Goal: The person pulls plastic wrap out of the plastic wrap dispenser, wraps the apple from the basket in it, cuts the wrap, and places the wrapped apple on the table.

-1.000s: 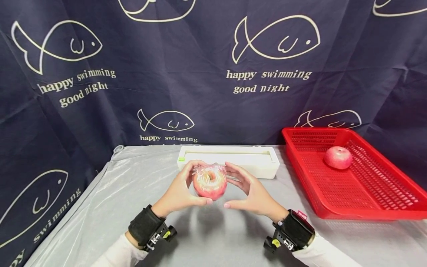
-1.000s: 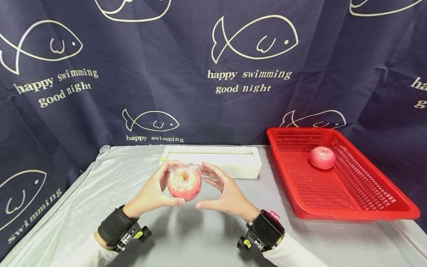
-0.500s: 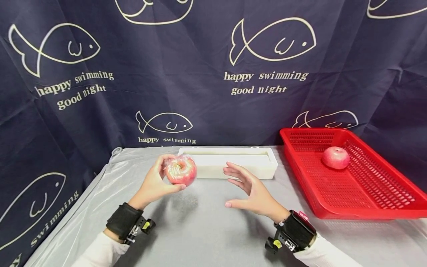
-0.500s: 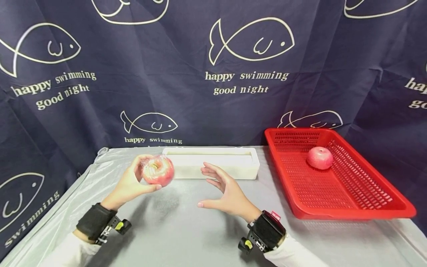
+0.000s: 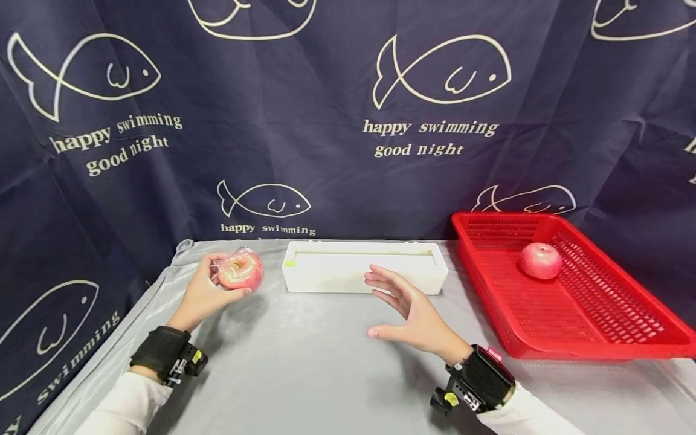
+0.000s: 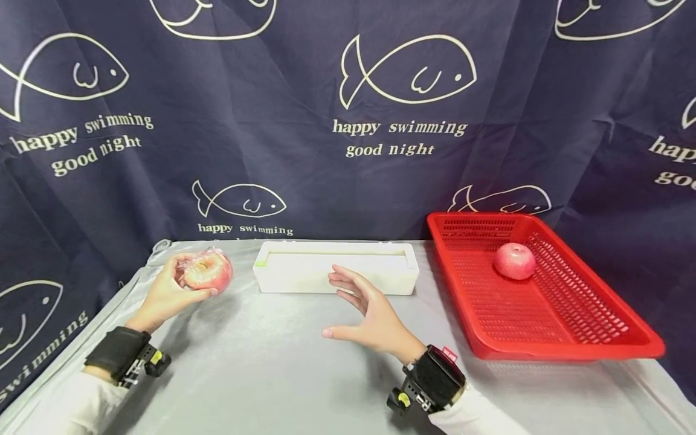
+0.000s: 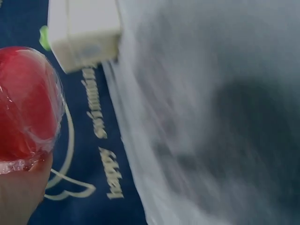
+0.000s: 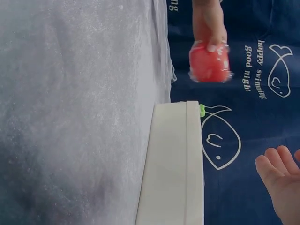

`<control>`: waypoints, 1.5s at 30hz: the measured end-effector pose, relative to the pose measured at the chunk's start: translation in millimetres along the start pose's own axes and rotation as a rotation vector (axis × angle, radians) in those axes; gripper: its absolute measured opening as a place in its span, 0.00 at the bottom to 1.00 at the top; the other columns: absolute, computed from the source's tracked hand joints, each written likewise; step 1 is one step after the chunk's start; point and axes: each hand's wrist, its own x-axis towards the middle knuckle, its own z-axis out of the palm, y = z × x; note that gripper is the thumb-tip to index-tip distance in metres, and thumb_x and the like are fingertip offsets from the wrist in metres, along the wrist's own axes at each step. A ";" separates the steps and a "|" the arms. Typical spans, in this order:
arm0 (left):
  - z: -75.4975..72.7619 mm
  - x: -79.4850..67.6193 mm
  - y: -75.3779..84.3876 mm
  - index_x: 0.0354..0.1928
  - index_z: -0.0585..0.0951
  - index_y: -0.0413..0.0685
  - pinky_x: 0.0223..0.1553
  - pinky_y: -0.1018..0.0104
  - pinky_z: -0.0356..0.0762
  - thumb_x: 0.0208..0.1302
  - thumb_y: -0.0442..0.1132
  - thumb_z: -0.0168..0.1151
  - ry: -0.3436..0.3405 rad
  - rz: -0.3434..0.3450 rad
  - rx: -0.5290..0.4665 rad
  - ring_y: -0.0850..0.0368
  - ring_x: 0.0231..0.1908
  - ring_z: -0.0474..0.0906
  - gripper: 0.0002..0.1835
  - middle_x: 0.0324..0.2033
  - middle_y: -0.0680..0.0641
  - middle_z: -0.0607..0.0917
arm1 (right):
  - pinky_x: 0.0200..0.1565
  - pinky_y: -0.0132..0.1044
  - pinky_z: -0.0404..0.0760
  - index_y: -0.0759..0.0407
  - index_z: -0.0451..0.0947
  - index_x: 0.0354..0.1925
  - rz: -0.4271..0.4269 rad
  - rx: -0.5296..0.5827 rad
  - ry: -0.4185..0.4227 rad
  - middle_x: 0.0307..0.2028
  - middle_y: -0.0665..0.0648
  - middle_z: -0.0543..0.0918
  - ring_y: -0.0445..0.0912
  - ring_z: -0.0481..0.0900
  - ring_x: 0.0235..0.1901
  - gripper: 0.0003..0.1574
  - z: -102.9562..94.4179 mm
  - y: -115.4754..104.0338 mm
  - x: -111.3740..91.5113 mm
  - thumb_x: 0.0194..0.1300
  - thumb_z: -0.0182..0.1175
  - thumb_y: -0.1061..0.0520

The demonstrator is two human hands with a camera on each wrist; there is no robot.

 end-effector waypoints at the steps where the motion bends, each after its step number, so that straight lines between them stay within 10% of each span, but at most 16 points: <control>1: -3.8 1.6 -3.6 0.61 0.62 0.37 0.43 0.89 0.67 0.43 0.36 0.77 0.003 -0.015 0.032 0.77 0.43 0.69 0.44 0.53 0.39 0.72 | 0.67 0.31 0.69 0.70 0.52 0.71 -0.006 -0.004 -0.001 0.64 0.59 0.70 0.40 0.69 0.66 0.57 -0.1 0.4 -0.1 0.47 0.70 0.73; 11: -23.0 6.9 -34.6 0.61 0.60 0.32 0.42 0.79 0.67 0.45 0.41 0.75 -0.047 -0.134 0.161 0.46 0.51 0.72 0.45 0.54 0.33 0.72 | 0.67 0.32 0.68 0.66 0.53 0.71 0.044 0.004 0.025 0.64 0.58 0.70 0.48 0.68 0.67 0.58 -0.6 -2.4 -3.0 0.46 0.71 0.71; 19: -24.7 3.3 -49.6 0.62 0.56 0.27 0.56 0.51 0.68 0.46 0.45 0.73 -0.117 -0.213 0.212 0.34 0.56 0.69 0.48 0.56 0.26 0.70 | 0.67 0.31 0.67 0.69 0.52 0.71 -0.017 0.003 0.000 0.64 0.55 0.71 0.44 0.69 0.66 0.57 -1.2 0.0 -2.4 0.47 0.69 0.74; 45: -17.7 7.7 -49.4 0.59 0.57 0.28 0.45 0.65 0.68 0.41 0.43 0.76 -0.152 -0.244 0.219 0.39 0.50 0.71 0.49 0.51 0.29 0.72 | 0.68 0.29 0.66 0.73 0.51 0.70 0.028 0.007 -0.003 0.63 0.53 0.71 0.39 0.69 0.65 0.56 -1.3 1.0 -5.9 0.48 0.69 0.73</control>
